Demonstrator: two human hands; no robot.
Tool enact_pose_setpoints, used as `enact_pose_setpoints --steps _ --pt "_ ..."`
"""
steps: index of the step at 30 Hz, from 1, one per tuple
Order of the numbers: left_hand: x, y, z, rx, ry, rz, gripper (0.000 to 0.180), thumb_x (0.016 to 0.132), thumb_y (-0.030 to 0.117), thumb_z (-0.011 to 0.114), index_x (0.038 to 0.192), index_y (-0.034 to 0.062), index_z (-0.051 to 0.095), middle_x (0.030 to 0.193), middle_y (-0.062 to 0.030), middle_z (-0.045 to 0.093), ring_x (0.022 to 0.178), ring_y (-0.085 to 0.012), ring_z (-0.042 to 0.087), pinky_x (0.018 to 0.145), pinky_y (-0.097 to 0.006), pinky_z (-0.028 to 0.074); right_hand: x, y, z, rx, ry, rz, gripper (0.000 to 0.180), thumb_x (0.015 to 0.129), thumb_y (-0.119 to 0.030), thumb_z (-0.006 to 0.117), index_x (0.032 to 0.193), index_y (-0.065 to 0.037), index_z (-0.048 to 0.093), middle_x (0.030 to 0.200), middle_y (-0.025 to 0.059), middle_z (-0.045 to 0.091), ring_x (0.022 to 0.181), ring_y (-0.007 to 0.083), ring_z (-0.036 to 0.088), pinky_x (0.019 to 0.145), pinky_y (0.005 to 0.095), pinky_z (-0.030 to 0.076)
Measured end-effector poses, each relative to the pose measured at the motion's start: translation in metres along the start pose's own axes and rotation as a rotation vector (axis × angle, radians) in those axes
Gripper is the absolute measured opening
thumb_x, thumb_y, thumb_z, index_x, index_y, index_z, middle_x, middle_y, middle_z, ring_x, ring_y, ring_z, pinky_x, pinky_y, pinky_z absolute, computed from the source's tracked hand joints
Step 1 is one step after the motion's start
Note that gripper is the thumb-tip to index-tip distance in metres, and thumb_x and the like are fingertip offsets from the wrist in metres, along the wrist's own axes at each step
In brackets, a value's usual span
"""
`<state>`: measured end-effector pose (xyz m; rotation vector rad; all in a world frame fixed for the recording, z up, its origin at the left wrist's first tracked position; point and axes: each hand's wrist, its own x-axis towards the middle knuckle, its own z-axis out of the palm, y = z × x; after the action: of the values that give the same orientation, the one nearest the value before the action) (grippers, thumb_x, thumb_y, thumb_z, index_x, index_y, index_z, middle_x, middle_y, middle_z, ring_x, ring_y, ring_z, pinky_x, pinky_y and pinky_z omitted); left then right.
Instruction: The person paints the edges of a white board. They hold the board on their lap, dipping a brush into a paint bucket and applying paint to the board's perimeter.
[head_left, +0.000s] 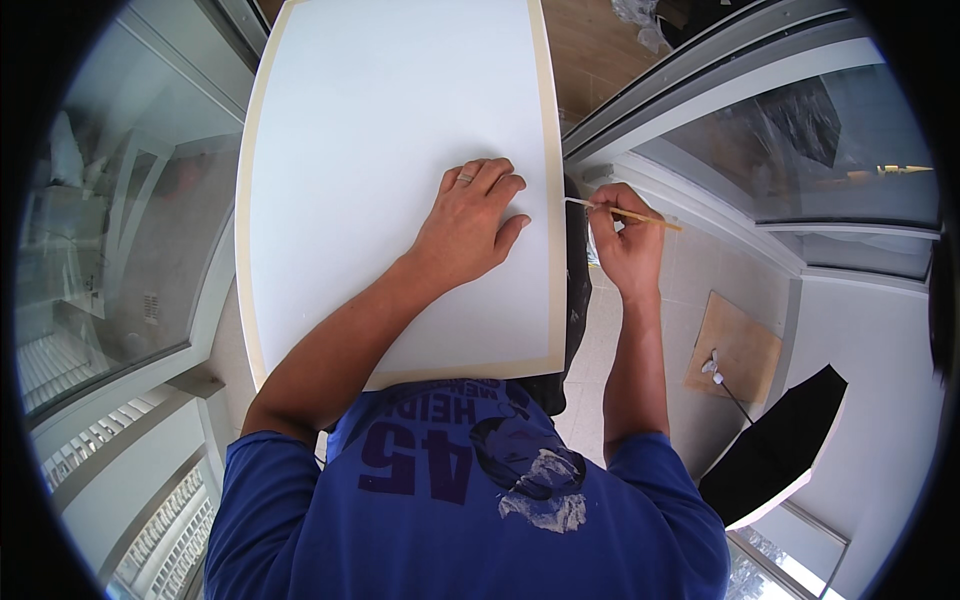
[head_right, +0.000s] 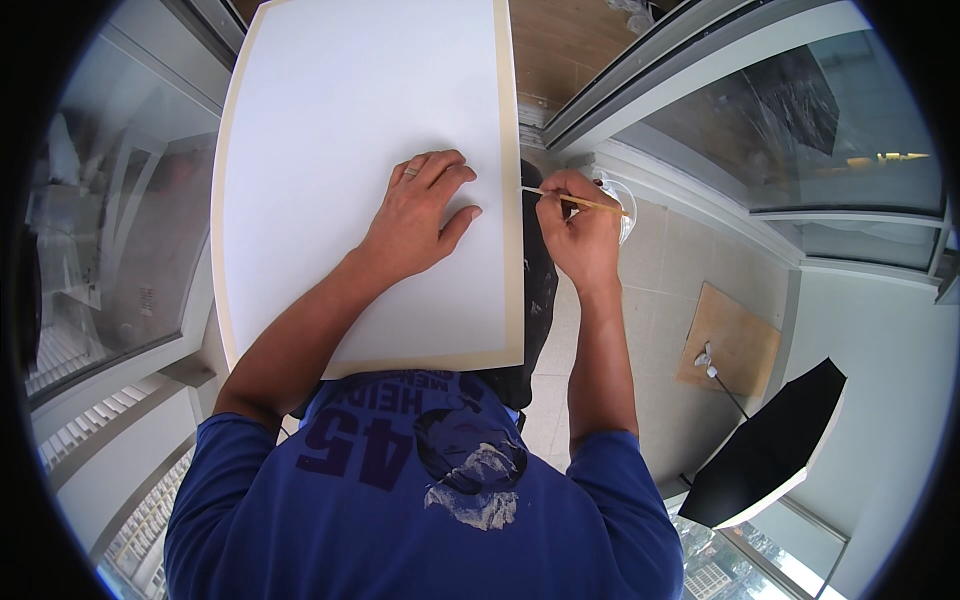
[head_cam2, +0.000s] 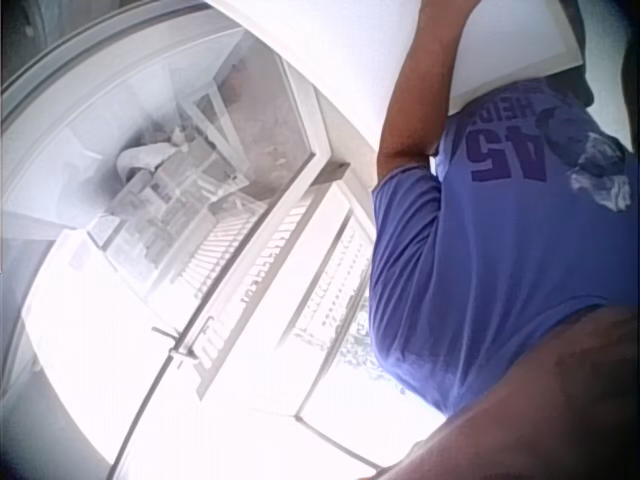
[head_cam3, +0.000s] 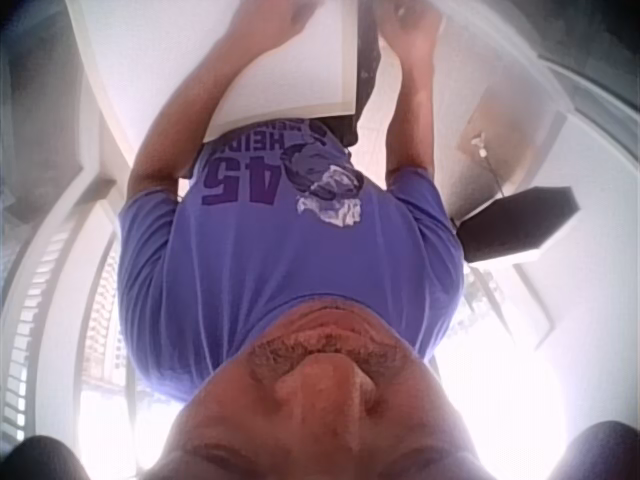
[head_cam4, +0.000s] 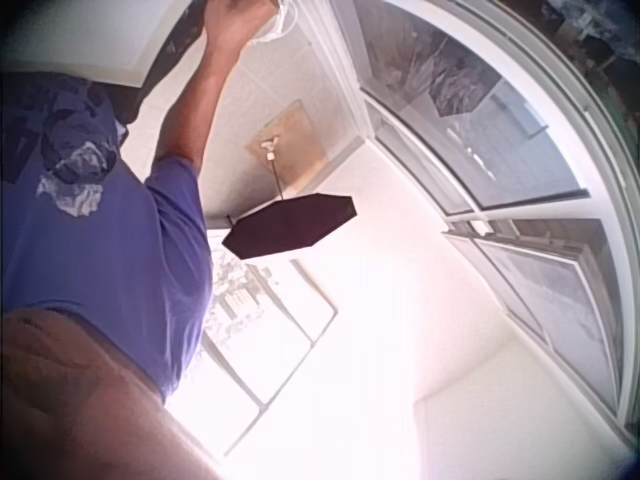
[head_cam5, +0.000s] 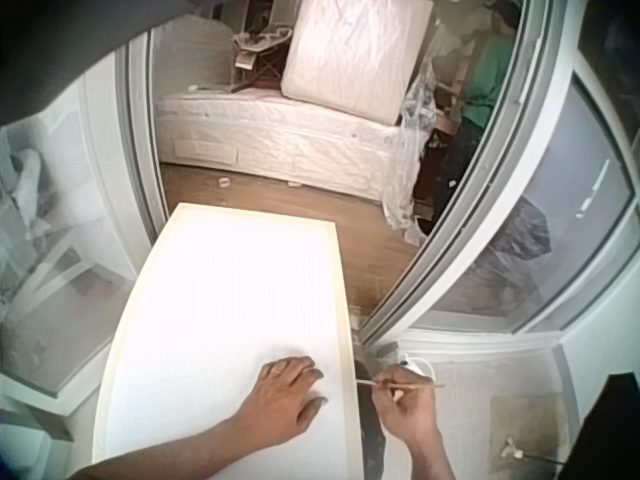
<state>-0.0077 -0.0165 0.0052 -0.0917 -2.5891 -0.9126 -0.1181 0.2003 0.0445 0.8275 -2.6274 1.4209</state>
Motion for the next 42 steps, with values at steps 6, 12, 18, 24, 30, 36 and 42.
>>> enact_pose_setpoints --steps 6,12,18,24,30,36,42 --pt "0.000 0.000 0.000 -0.006 0.002 0.005 0.040 0.093 0.014 0.082 0.130 0.0040 0.067 0.140 -0.0141 0.061 0.135 -0.0370 0.057 0.115 -0.051 0.042 -0.001 0.005 0.004 0.038 0.030 -0.034 0.008 0.092 -0.001 0.067 0.095 0.000 0.074 0.080 0.0081 0.073 0.066 0.0138 0.065 0.064 0.0300 0.051" --pt "0.000 0.000 0.000 -0.004 0.000 0.002 0.040 0.093 0.014 0.082 0.129 0.0042 0.067 0.141 -0.0138 0.061 0.135 -0.0367 0.057 0.115 -0.051 0.042 -0.012 -0.001 -0.005 -0.002 -0.057 -0.023 0.008 0.091 0.001 0.066 0.093 0.001 0.073 0.079 0.0067 0.072 0.066 0.0116 0.063 0.062 0.0272 0.050" --pt "0.000 0.000 0.000 0.002 0.006 0.007 0.040 0.093 0.014 0.083 0.129 0.0042 0.067 0.140 -0.0137 0.061 0.135 -0.0361 0.057 0.114 -0.051 0.043 -0.008 -0.004 -0.006 0.003 0.000 -0.033 0.008 0.090 0.001 0.066 0.093 0.001 0.073 0.078 0.0062 0.071 0.065 0.0111 0.062 0.062 0.0268 0.049" --pt "0.001 0.001 0.000 0.002 0.003 0.008 0.040 0.093 0.014 0.083 0.129 0.0042 0.068 0.140 -0.0138 0.062 0.136 -0.0360 0.057 0.114 -0.051 0.043 -0.006 0.002 0.001 0.057 0.008 0.004 0.008 0.091 0.001 0.066 0.094 0.001 0.073 0.078 0.0066 0.071 0.066 0.0111 0.063 0.063 0.0282 0.051" --pt "0.000 0.000 -0.001 0.003 0.006 0.002 0.039 0.094 0.014 0.082 0.129 0.0044 0.068 0.141 -0.0139 0.061 0.136 -0.0363 0.057 0.114 -0.051 0.043 -0.014 -0.004 -0.006 -0.009 -0.076 0.020 0.006 0.090 0.000 0.066 0.093 0.000 0.072 0.079 0.0059 0.069 0.067 0.0109 0.061 0.064 0.0276 0.050" --pt "0.000 0.000 0.000 0.000 -0.002 0.005 0.038 0.095 0.015 0.081 0.129 0.0049 0.068 0.141 -0.0135 0.061 0.136 -0.0364 0.056 0.114 -0.052 0.042 -0.019 0.016 -0.013 0.177 -0.025 0.018 0.010 0.097 0.001 0.064 0.098 0.000 0.074 0.087 0.0066 0.073 0.076 0.0114 0.064 0.070 0.0285 0.052" --pt "0.000 0.001 -0.002 0.027 -0.031 -0.003 0.038 0.096 0.017 0.081 0.129 0.0048 0.068 0.141 -0.0131 0.063 0.134 -0.0356 0.058 0.113 -0.051 0.042 -0.013 0.026 0.001 0.547 0.130 0.102 0.031 0.118 -0.024 0.056 0.130 0.002 0.069 0.123 0.0152 0.075 0.100 0.0233 0.077 0.094 0.0344 0.058"
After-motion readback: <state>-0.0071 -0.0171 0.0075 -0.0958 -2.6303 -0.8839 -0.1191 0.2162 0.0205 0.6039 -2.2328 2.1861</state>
